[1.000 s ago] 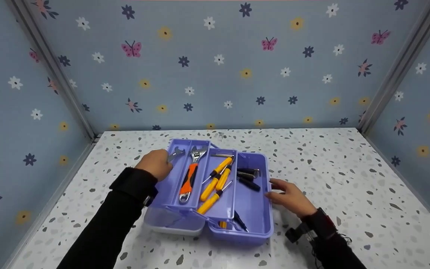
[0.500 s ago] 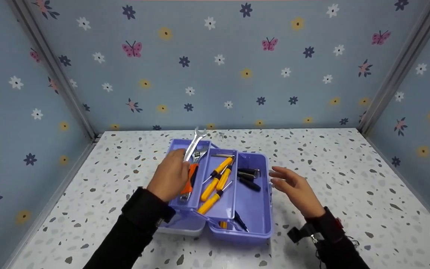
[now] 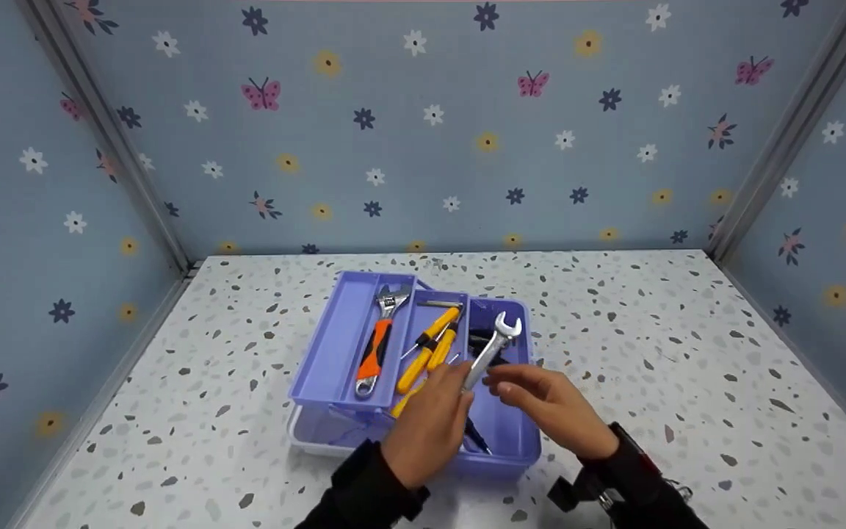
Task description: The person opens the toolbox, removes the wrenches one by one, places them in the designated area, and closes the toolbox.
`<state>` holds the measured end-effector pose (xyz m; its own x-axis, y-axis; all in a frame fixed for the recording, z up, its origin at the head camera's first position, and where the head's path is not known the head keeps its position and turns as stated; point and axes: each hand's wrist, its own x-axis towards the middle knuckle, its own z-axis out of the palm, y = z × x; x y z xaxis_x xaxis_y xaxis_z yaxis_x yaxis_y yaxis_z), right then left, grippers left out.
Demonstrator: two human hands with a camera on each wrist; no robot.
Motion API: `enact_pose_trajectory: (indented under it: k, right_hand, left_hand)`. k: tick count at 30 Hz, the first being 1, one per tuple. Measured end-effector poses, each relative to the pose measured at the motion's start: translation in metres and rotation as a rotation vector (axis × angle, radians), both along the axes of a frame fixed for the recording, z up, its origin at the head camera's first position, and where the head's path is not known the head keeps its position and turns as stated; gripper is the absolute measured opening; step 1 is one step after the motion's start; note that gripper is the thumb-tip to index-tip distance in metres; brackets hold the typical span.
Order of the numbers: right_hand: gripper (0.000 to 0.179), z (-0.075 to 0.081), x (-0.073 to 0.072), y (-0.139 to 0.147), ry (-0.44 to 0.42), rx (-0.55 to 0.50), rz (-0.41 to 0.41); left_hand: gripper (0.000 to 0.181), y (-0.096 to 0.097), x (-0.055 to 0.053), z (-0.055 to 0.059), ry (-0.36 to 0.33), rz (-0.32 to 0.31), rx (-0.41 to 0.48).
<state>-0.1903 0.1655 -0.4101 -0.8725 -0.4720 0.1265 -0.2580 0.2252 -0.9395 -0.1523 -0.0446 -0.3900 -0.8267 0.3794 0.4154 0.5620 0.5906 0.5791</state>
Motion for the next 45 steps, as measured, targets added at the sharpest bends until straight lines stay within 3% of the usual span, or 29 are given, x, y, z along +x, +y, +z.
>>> enact_pose_trajectory:
  k: [7,15,22,28,32,37,41,45]
  right_hand:
    - [0.027,-0.004,0.004,-0.009,0.017,-0.046,0.027]
    - [0.029,-0.005,0.007,-0.014,-0.105,-0.134,0.018]
    - [0.018,-0.004,0.009,-0.013,-0.211,-0.252,0.039]
    - [0.012,0.002,0.005,-0.004,-0.247,-0.279,-0.005]
    - [0.013,0.006,0.000,0.008,-0.257,-0.256,-0.033]
    - [0.012,0.011,-0.014,0.026,-0.228,-0.238,-0.104]
    - [0.012,0.014,-0.025,0.043,-0.185,-0.209,-0.217]
    - [0.016,0.013,-0.034,0.057,-0.119,-0.147,-0.334]
  left_hand:
    - [0.039,0.017,0.010,-0.015,-0.048,-0.023,-0.008]
    - [0.044,0.024,0.017,-0.027,-0.008,0.020,-0.025]
    - [0.047,0.021,0.017,-0.025,-0.045,-0.025,0.017]
    - [0.044,0.003,0.015,-0.013,-0.025,-0.031,0.062]
    - [0.039,-0.020,0.008,-0.003,0.083,0.052,0.104]
    - [0.037,-0.058,-0.006,0.008,0.176,0.227,0.123]
    - [0.036,-0.087,-0.017,0.008,0.199,0.356,0.128]
    - [0.036,-0.108,-0.027,0.002,0.150,0.450,0.138]
